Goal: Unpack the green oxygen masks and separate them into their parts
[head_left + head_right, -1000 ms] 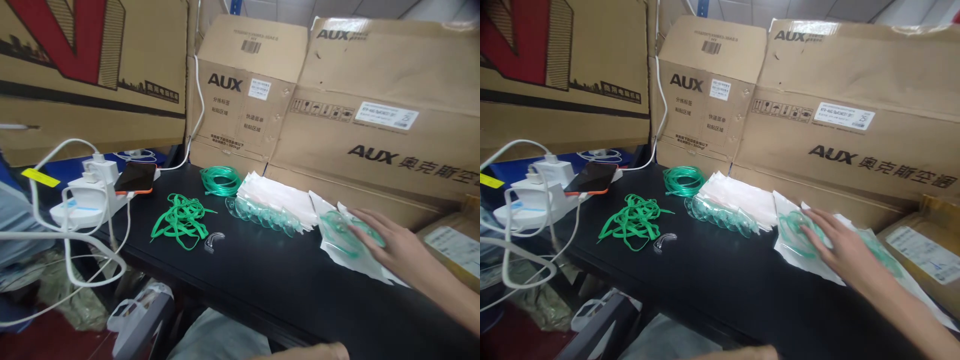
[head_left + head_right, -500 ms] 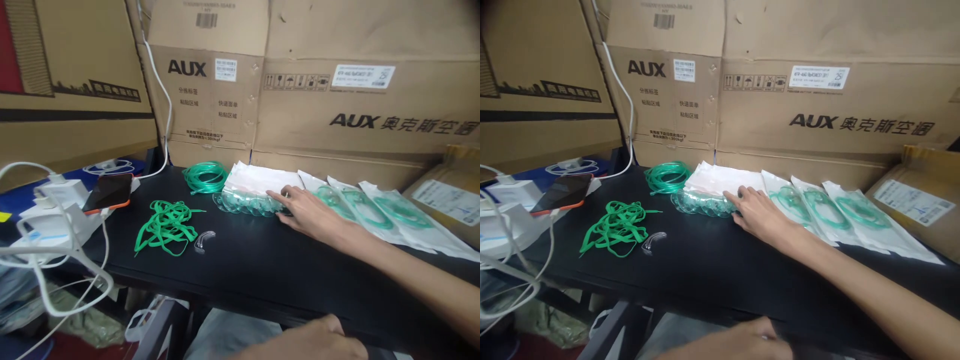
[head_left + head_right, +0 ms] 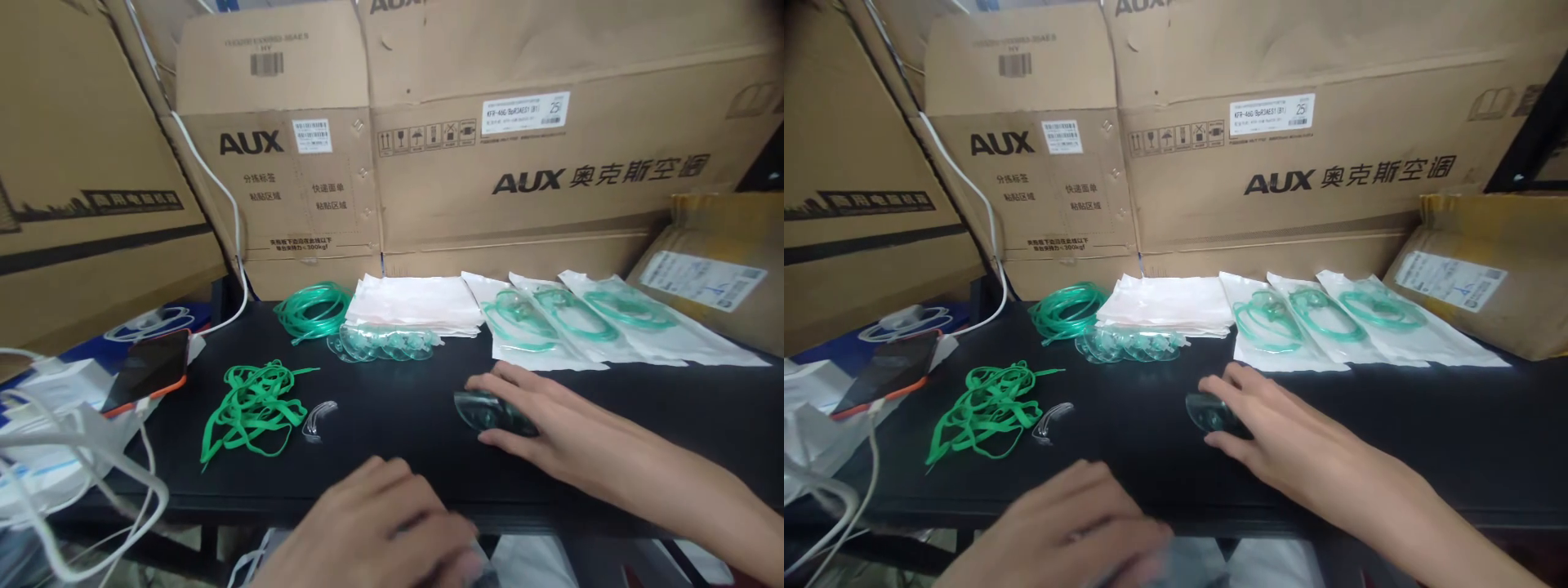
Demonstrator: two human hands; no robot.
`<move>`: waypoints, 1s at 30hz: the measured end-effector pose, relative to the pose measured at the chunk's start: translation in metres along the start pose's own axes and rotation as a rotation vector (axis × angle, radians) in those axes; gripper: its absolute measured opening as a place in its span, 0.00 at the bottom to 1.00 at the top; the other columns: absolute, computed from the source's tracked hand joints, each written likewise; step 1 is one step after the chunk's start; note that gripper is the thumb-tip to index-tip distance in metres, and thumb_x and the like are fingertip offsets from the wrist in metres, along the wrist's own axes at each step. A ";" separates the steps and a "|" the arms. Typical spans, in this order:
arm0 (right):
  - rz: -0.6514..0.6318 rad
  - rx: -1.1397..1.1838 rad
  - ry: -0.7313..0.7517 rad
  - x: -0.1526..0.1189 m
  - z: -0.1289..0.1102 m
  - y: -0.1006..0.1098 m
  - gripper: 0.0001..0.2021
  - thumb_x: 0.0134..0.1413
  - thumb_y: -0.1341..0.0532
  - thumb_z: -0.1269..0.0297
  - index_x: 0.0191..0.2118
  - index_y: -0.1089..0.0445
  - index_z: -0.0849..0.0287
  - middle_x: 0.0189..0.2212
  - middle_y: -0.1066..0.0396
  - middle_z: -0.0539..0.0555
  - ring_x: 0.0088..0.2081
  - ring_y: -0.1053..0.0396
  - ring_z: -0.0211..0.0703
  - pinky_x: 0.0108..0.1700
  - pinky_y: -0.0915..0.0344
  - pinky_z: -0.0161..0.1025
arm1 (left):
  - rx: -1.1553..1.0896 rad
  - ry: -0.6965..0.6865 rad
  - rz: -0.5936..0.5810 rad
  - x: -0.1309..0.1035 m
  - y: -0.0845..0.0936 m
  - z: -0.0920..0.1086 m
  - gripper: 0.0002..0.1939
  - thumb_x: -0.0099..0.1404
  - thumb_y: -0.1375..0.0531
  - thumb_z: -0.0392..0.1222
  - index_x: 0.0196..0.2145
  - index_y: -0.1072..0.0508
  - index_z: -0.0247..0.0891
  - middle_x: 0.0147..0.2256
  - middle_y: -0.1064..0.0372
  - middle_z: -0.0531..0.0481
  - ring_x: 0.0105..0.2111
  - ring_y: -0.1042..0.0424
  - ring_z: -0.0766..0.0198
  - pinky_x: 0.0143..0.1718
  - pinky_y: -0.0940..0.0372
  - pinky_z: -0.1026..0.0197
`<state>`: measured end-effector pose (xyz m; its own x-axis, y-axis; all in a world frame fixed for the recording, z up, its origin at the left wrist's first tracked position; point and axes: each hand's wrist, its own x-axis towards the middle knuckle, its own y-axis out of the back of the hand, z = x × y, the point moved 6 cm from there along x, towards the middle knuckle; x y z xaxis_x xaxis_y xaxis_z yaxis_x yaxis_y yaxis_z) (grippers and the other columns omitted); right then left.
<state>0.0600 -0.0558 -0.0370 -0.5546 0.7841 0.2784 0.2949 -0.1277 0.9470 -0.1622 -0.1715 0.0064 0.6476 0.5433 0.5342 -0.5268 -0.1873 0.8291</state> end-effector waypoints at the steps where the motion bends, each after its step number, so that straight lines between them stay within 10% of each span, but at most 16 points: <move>1: -0.018 0.004 -0.005 -0.005 0.000 -0.007 0.29 0.67 0.41 0.40 0.70 0.39 0.35 0.71 0.38 0.55 0.66 0.33 0.65 0.59 0.27 0.58 | 0.037 0.085 0.036 -0.004 0.012 -0.011 0.08 0.78 0.42 0.41 0.50 0.24 0.44 0.39 0.23 0.55 0.37 0.26 0.66 0.43 0.33 0.64; 5: -0.054 0.023 0.029 -0.004 -0.013 -0.015 0.27 0.70 0.44 0.42 0.70 0.41 0.32 0.72 0.39 0.52 0.68 0.35 0.62 0.62 0.29 0.59 | 0.299 0.368 0.118 -0.022 0.048 -0.068 0.10 0.76 0.40 0.45 0.51 0.23 0.46 0.46 0.23 0.51 0.44 0.24 0.59 0.52 0.32 0.58; 10: -0.089 0.051 0.082 0.011 -0.036 -0.004 0.23 0.71 0.43 0.46 0.69 0.39 0.34 0.69 0.34 0.50 0.67 0.34 0.59 0.63 0.29 0.56 | 0.387 0.411 -0.064 -0.027 0.049 -0.118 0.13 0.76 0.43 0.48 0.46 0.19 0.46 0.45 0.21 0.49 0.45 0.22 0.54 0.54 0.30 0.51; 30: -0.163 0.142 0.076 0.020 -0.043 0.003 0.23 0.72 0.42 0.46 0.68 0.36 0.35 0.66 0.31 0.48 0.68 0.35 0.53 0.67 0.35 0.52 | 0.194 0.562 -0.186 -0.029 0.037 -0.153 0.16 0.78 0.47 0.54 0.40 0.25 0.44 0.39 0.27 0.50 0.39 0.28 0.58 0.44 0.34 0.58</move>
<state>0.0161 -0.0666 -0.0213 -0.6593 0.7388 0.1397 0.3001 0.0883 0.9498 -0.2846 -0.0689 -0.0034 0.3021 0.9190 0.2532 -0.2892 -0.1647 0.9430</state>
